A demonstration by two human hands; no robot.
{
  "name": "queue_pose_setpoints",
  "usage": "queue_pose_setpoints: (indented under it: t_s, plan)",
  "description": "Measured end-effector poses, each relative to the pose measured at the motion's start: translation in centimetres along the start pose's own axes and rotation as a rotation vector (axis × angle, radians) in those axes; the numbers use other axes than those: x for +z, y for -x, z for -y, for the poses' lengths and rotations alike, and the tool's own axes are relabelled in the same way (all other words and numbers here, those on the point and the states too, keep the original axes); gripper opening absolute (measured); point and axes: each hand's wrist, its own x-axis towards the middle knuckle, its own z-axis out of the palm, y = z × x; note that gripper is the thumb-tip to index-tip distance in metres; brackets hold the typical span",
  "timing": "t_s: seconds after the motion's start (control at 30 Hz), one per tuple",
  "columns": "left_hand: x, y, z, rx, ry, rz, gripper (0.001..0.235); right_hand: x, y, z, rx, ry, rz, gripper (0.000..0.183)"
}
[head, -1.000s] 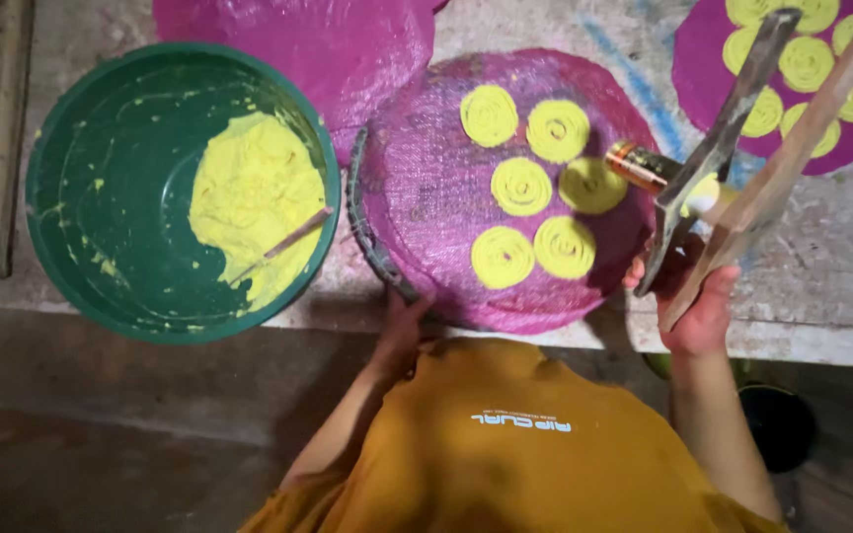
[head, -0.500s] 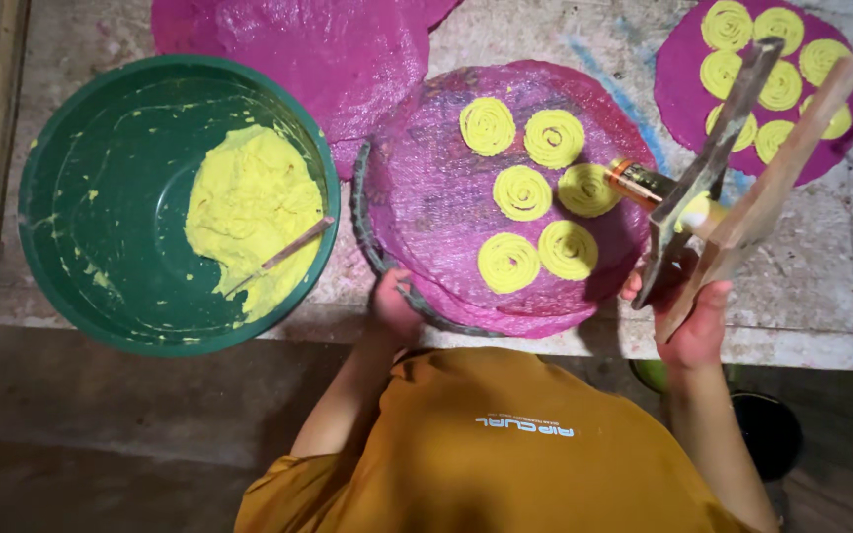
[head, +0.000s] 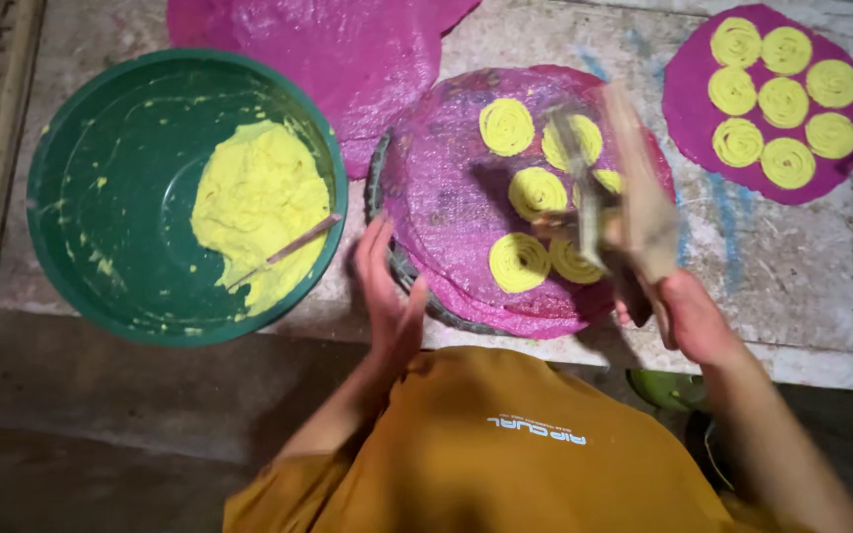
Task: The person uses a manual dough extruder to pipe yellow dough into spiral shapes onto a pink tray. They repeatedly scoop dough from a green bowl into the extruder and press the plunger to form spirals, then transfer completed spirals to a second tray.
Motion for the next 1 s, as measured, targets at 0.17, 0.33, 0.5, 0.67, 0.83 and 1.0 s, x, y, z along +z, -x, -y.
queue_pose_setpoints:
  t_s: [0.17,0.33,0.5,0.67,0.83,1.0]
  plan:
    - [3.6,-9.7,-1.7,-0.309,1.407,0.525,0.089,1.3,-5.9,1.3,0.421,0.089,0.379,0.071]
    - [5.6,-12.9,0.4,-0.169,1.589,0.414,0.048,2.3,-10.0,6.1,0.654,0.381,0.311,0.071]
    - [3.9,-13.7,2.8,-0.17,1.581,0.292,0.04,6.1,-11.8,7.3,0.335,0.9,0.168,0.077]
    - [3.8,-13.9,3.6,-0.187,1.542,0.232,0.037,7.2,-12.2,8.7,0.437,0.899,0.186,0.075]
    - [3.4,-15.0,2.1,-0.144,1.538,0.253,0.037,7.4,-12.6,9.7,0.226,0.903,0.182,0.073]
    - [2.4,-13.9,-0.1,-0.166,1.488,0.196,0.037,8.2,-11.3,10.7,0.426,0.8,0.228,0.074]
